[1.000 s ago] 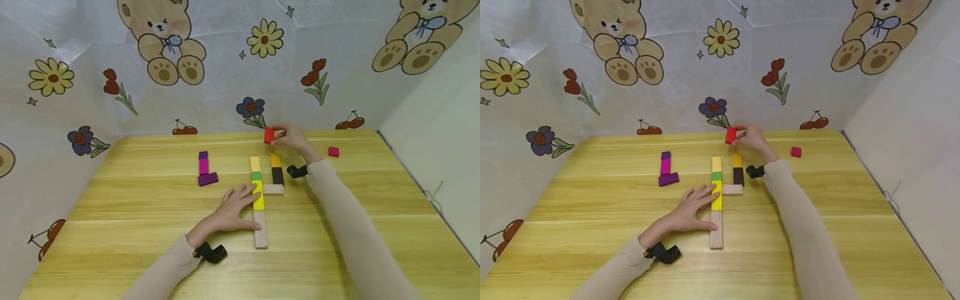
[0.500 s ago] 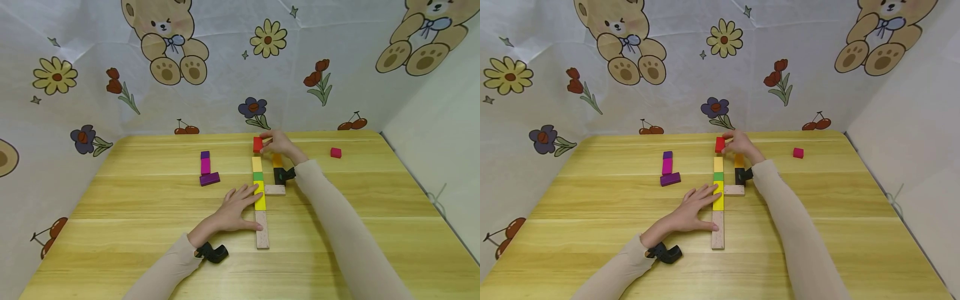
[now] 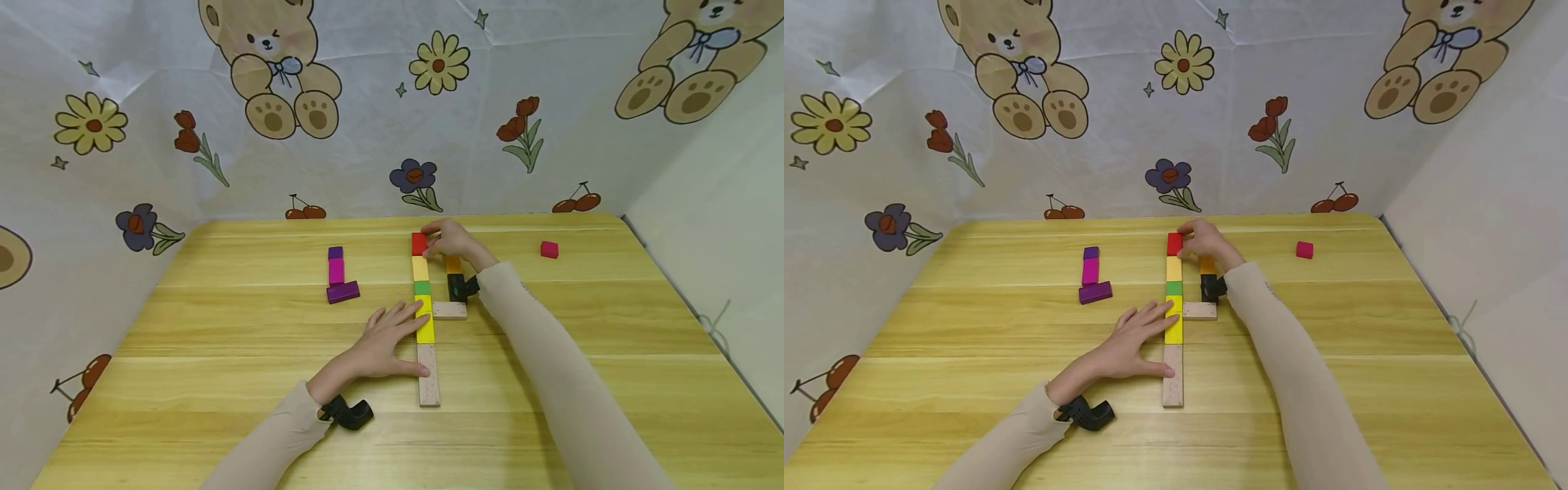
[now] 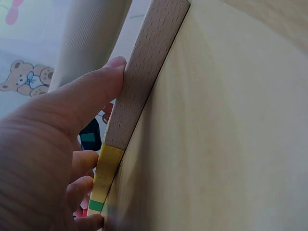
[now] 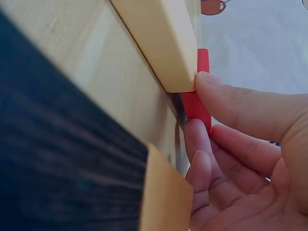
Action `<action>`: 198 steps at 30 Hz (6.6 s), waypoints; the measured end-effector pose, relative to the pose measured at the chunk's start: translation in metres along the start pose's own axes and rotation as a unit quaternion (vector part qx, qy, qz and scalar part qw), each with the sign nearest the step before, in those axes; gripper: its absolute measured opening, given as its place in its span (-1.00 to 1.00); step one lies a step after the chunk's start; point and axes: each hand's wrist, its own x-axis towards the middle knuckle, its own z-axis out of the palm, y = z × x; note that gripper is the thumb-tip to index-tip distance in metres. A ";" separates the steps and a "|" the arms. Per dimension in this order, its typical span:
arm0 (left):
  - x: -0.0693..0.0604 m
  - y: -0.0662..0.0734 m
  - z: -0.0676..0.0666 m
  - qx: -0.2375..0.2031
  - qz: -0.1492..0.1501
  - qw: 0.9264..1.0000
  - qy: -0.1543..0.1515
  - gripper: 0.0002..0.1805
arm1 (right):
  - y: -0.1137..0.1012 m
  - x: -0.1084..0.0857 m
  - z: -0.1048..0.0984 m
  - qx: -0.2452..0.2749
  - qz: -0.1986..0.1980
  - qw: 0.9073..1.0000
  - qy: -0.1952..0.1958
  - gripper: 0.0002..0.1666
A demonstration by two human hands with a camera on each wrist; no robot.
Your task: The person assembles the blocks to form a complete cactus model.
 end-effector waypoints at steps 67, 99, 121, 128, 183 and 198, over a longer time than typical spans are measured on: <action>-0.002 0.001 0.000 -0.002 0.006 1.000 0.007 0.01 | 0.147 -0.135 -0.119 0.041 0.046 0.975 0.215 -0.30; -0.003 -0.001 0.000 -0.002 0.000 1.000 0.006 0.01 | 0.165 -0.120 -0.102 -0.021 0.076 0.970 0.230 -0.47; -0.002 0.000 -0.001 -0.001 0.003 1.000 0.008 0.01 | 0.088 -0.097 -0.094 0.023 0.036 0.970 0.241 -0.46; -0.001 -0.001 0.001 0.001 -0.005 1.000 0.003 0.03 | 0.035 -0.058 -0.074 0.029 -0.004 0.979 0.203 -0.49; 0.000 -0.001 0.001 0.000 -0.007 1.000 -0.001 0.01 | -0.003 0.037 -0.004 -0.022 0.040 0.997 0.063 -0.54; 0.000 -0.001 0.002 0.001 -0.002 1.000 0.000 0.01 | -0.007 -0.017 -0.025 -0.036 -0.049 0.995 0.080 -0.36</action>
